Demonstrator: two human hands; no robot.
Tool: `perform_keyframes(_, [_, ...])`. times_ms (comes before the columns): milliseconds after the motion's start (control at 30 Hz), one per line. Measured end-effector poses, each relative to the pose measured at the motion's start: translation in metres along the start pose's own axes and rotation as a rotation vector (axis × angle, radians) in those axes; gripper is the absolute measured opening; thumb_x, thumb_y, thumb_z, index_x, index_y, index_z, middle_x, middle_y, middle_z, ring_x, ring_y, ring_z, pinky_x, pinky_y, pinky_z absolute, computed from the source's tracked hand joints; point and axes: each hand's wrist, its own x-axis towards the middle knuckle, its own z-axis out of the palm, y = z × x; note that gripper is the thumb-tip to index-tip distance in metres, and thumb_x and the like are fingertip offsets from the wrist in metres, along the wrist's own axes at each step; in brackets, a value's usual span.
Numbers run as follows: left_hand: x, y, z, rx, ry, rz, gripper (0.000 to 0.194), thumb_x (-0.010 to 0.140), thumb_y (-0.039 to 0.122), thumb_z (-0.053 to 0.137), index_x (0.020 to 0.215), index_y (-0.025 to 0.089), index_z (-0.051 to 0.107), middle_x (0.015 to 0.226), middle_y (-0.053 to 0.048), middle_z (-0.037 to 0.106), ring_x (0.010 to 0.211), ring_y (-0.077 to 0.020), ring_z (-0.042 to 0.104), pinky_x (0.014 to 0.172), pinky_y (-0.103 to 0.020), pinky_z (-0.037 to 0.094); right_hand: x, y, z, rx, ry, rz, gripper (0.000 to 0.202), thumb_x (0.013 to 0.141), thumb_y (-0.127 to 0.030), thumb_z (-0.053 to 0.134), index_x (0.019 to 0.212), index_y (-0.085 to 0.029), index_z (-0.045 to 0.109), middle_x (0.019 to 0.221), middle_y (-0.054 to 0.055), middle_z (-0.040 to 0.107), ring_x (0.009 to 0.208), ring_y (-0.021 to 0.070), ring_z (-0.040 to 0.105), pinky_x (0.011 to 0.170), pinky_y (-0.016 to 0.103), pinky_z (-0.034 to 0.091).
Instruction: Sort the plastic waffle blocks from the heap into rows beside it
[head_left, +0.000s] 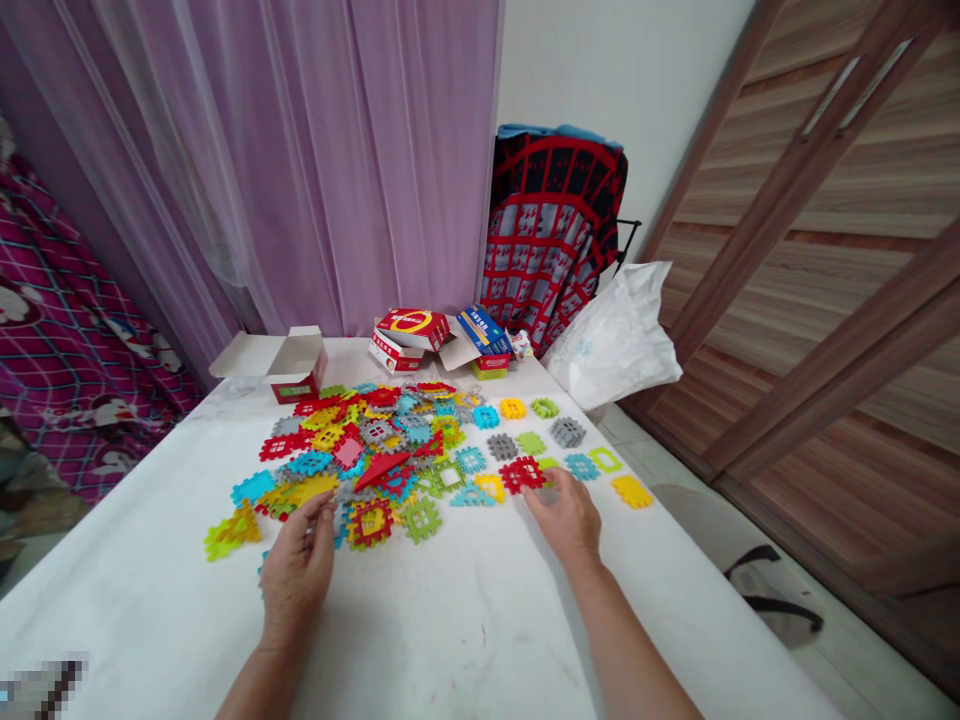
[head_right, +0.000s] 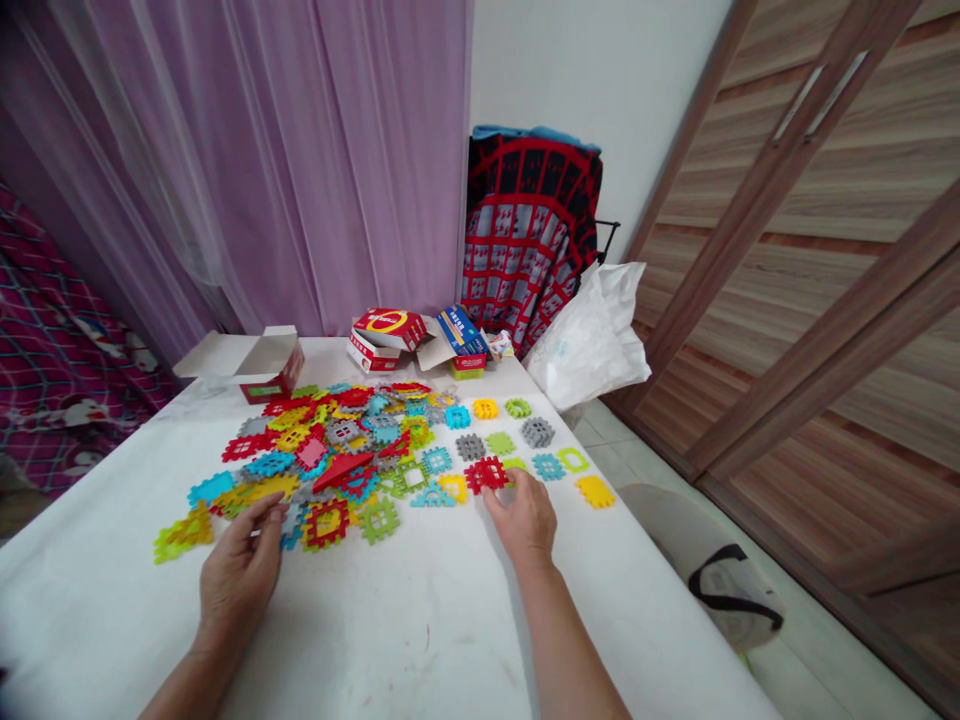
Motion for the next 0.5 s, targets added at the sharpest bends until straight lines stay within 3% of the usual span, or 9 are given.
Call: perform_keyframes(500, [0.0006,-0.0034,0.0009,-0.025,-0.019,0.01,0.04,0.084,0.053,0.051,0.104,0.023,0.068,0.091,-0.005,0.077,0.078,-0.0197,0.074,0.07,-0.029,0.06,-0.0012,-0.0097,0.0041,-0.128,-0.055,-0.076,0.035,0.077,-0.045,0.067,0.101,-0.02,0.063,0.092,0.006,0.07,0.09,0.0229,0.061,0.078,0.032,0.044])
